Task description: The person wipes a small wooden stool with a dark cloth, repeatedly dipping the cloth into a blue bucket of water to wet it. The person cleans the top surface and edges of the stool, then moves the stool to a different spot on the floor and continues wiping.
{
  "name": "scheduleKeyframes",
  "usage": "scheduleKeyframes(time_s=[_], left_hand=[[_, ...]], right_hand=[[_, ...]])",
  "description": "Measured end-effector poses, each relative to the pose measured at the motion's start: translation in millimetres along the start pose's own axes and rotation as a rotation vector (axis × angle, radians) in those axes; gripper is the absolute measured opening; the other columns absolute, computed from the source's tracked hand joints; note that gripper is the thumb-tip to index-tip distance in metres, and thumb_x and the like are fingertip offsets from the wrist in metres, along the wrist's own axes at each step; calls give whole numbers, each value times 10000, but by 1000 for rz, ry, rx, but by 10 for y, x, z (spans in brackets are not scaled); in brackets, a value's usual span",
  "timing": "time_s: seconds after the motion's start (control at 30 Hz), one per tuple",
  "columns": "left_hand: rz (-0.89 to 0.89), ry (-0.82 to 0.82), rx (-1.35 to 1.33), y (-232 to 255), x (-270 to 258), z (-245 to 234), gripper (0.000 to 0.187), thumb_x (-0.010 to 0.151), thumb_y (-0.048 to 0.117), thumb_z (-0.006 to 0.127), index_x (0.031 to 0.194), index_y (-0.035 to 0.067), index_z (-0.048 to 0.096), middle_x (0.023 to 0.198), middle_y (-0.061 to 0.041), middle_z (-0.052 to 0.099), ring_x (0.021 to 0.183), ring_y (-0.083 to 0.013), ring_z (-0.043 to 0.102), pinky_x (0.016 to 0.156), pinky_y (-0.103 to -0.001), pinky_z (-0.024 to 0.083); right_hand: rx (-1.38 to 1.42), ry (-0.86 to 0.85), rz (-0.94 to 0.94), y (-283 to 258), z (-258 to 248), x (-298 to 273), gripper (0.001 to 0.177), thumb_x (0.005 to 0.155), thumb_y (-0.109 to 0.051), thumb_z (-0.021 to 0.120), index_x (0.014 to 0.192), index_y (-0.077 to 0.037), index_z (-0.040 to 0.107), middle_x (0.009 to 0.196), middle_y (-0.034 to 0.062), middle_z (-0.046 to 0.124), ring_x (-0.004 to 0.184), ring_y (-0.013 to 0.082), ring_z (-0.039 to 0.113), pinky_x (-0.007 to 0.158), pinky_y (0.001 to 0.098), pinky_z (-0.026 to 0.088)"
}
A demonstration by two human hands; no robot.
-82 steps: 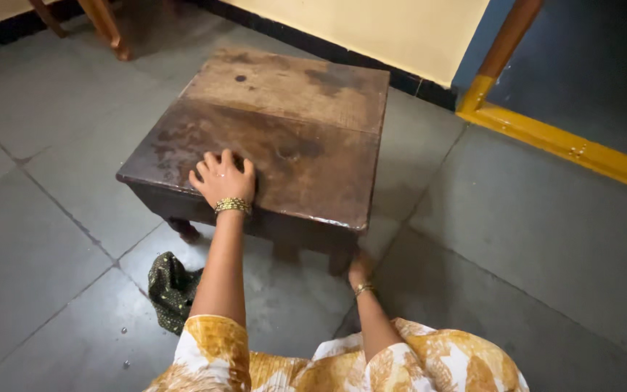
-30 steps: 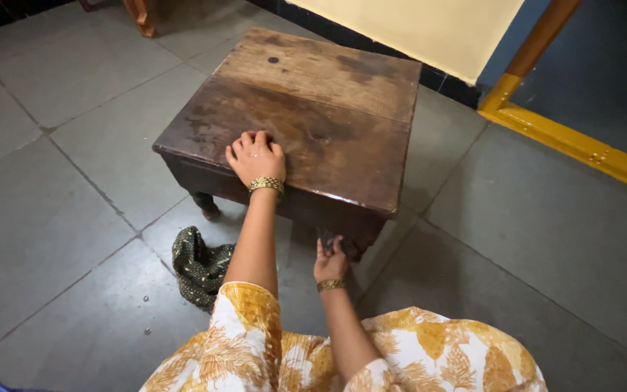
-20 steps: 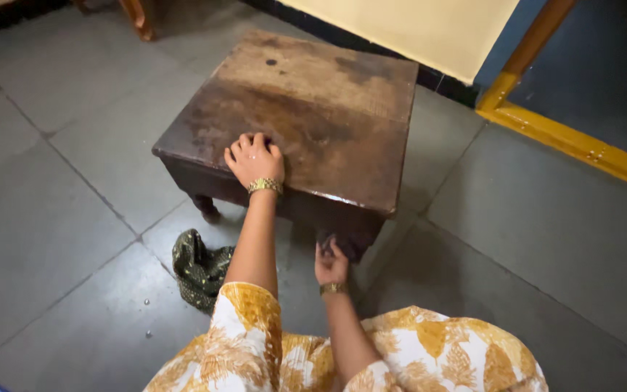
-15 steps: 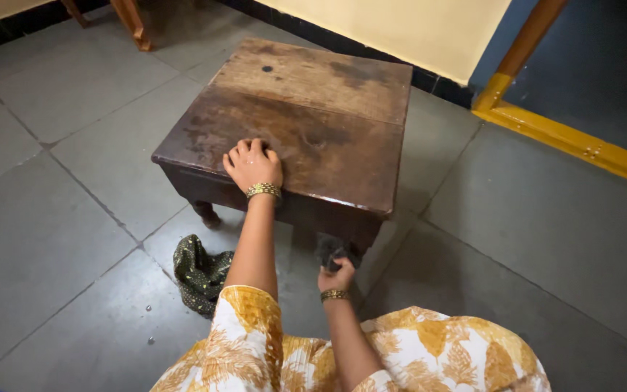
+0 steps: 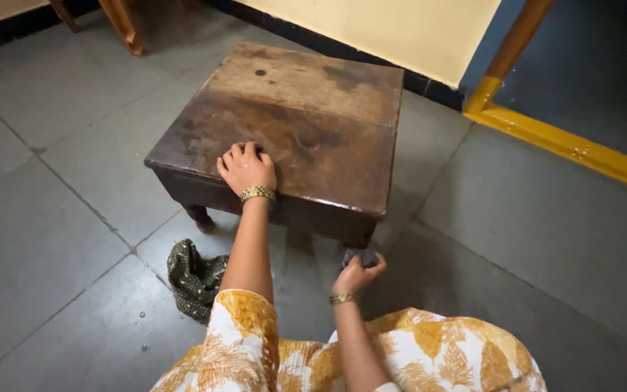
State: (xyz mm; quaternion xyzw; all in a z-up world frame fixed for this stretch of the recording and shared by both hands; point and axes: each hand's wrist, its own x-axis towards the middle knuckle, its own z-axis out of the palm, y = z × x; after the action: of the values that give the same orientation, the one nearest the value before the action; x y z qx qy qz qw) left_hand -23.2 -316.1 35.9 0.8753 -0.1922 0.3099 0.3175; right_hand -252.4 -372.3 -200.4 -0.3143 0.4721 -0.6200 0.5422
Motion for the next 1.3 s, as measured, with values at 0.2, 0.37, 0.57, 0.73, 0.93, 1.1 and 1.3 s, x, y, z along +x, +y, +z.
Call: scheduleKeyframes(time_s=[0.2,0.37,0.57,0.73,0.93,1.1,1.3], left_hand=[[-15,-7,-6,-15,-8,57,190,842,270,658,977,179,755,1169,-63,670,1175,-290,567,1147,-548,304],[13,23,27,-29,-6,56,216,813,279,665,974,164,752,1166,-78,670,1162,-304,566,1128,-546,311],[-15,-7,-27,-4,-29,5,192,839,267,657,975,174,755,1164,-69,674,1171,-296,568,1143,-555,305],[13,27,15,-17,-51,-15,213,835,283,676,982,148,752,1162,-86,673,1169,-309,563,1124,-543,313],[-19,1,-27,-11,-39,-12,189,843,273,667,965,163,760,1150,-76,678,1157,-305,567,1145,-537,315],[-28,-7,-15,23,-17,-42,189,824,279,669,944,170,766,1145,-69,682,1145,-306,571,1134,-540,303],[-48,-33,-19,42,-10,-77,185,839,281,661,947,174,765,1148,-62,684,1148,-292,578,1144,-530,307]], right_hand=[[55,224,149,128,-85,515,482,804,19,617,1258,-64,480,1203,120,569,1006,219,601,878,391,570],[64,92,15,-374,-160,610,223,959,-103,656,1151,10,647,1164,150,688,1000,251,643,918,420,561],[-291,-154,-741,-69,54,584,344,1120,-231,510,1173,77,652,1283,189,671,1157,300,614,1048,446,470],[-658,-278,-593,525,-228,837,410,1122,-290,451,1241,67,613,1286,201,618,1190,331,568,1043,458,451],[-465,-557,132,487,-140,1179,521,1078,-396,399,1433,-25,482,1444,54,510,1322,205,462,1090,380,369],[41,-764,360,133,-5,1219,532,1011,-338,507,1420,-2,569,1366,102,630,1218,221,600,1050,378,473],[-267,-916,452,64,205,1367,473,1021,-365,501,1373,-59,582,1293,64,667,1133,181,628,956,374,508]])
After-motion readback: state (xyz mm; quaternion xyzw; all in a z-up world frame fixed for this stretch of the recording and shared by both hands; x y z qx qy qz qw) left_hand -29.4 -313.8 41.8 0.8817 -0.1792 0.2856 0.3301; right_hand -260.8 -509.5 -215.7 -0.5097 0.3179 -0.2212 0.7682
